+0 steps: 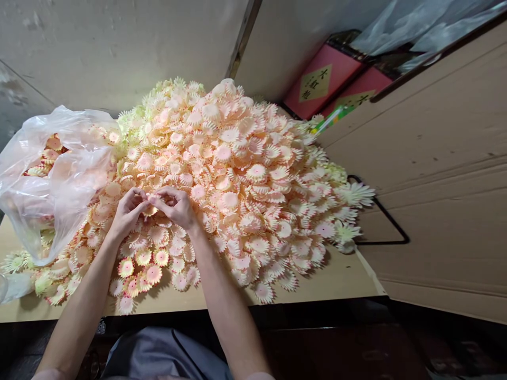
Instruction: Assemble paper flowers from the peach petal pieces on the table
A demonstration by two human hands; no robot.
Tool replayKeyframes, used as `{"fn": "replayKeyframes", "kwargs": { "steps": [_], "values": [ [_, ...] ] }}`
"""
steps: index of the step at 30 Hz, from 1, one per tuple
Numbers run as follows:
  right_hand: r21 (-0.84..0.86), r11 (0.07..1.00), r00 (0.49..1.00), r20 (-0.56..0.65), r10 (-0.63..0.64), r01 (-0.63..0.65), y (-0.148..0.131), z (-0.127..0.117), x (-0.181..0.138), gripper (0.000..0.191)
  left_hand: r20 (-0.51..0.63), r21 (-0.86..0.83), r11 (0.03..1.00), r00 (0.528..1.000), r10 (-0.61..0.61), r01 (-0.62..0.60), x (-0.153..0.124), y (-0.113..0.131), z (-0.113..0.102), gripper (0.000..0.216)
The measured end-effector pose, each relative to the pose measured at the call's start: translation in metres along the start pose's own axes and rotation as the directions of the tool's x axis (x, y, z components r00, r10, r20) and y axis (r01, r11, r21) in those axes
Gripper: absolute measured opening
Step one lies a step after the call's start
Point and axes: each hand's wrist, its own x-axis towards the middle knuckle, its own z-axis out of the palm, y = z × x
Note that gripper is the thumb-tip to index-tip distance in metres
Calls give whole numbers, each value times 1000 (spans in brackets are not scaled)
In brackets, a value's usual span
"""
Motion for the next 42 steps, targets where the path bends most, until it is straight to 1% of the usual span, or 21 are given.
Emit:
{"fn": "replayKeyframes", "kwargs": {
  "steps": [3,5,7,9,11,13,16,17,18,20,22,24,26,28,30,32,35,38,42],
  "values": [
    [-19,1000,999,-27,22,-23,3,1,0,35,12,-7,1000,1000,25,-25,0,-1,1,34],
    [-8,1000,996,-84,23,-24,5,2,1,36,5,-14,999,999,34,-34,0,-1,1,34],
    [5,1000,990,-143,22,-21,8,3,2,37,3,-31,999,1000,25,-25,0,-1,1,34],
    [-9,999,985,-168,31,-33,11,3,2,38,18,-42,999,1000,5,-5,0,-1,0,35],
    [-53,998,985,-171,30,-40,12,4,1,38,45,-44,999,999,-13,15,0,-1,0,35],
    [-119,993,983,-186,2,-25,13,6,1,38,64,-35,999,998,-18,20,0,-2,0,34],
    [-218,976,971,-234,-55,3,15,7,2,39,72,-4,1000,997,-6,6,-1,-4,0,30],
    [-223,975,965,-256,-58,-1,17,7,3,39,75,6,1000,997,-5,4,-2,-4,0,29],
    [-197,980,960,-278,-41,-15,18,6,5,39,74,13,1000,997,-1,0,-4,-4,0,27],
    [-69,996,944,-329,32,-58,20,3,8,40,43,16,1000,999,22,-23,-6,-2,-2,25],
    [77,994,924,-367,103,-80,20,-2,10,42,-29,-4,998,998,58,-58,-7,0,-5,24],
    [132,989,917,-382,112,-66,18,-7,11,43,-93,-66,996,994,62,-68,-5,3,-8,22],
    [94,995,934,-351,65,-34,15,-11,10,42,-120,-151,987,992,32,-50,-2,4,-9,21],
    [41,999,955,-295,9,4,13,-11,8,41,-124,-215,976,992,10,-36,1,4,-10,27],
    [49,998,967,-256,-21,34,11,-10,7,39,-126,-247,969,992,1,-32,3,4,-10,30],
    [122,992,971,-239,-3,33,10,-7,6,38,-141,-273,961,990,-9,-30,5,4,-11,25],
    [211,977,980,-187,68,-28,9,-3,5,38,-158,-322,946,987,-31,-22,5,6,-11,17],
    [237,969,985,-134,108,-74,7,-1,6,38,-126,-345,938,991,-37,-9,4,6,-10,18],
    [266,959,985,-117,129,-94,5,1,5,38,-100,-329,943,995,6,-39,1,5,-7,22]
  ]
}}
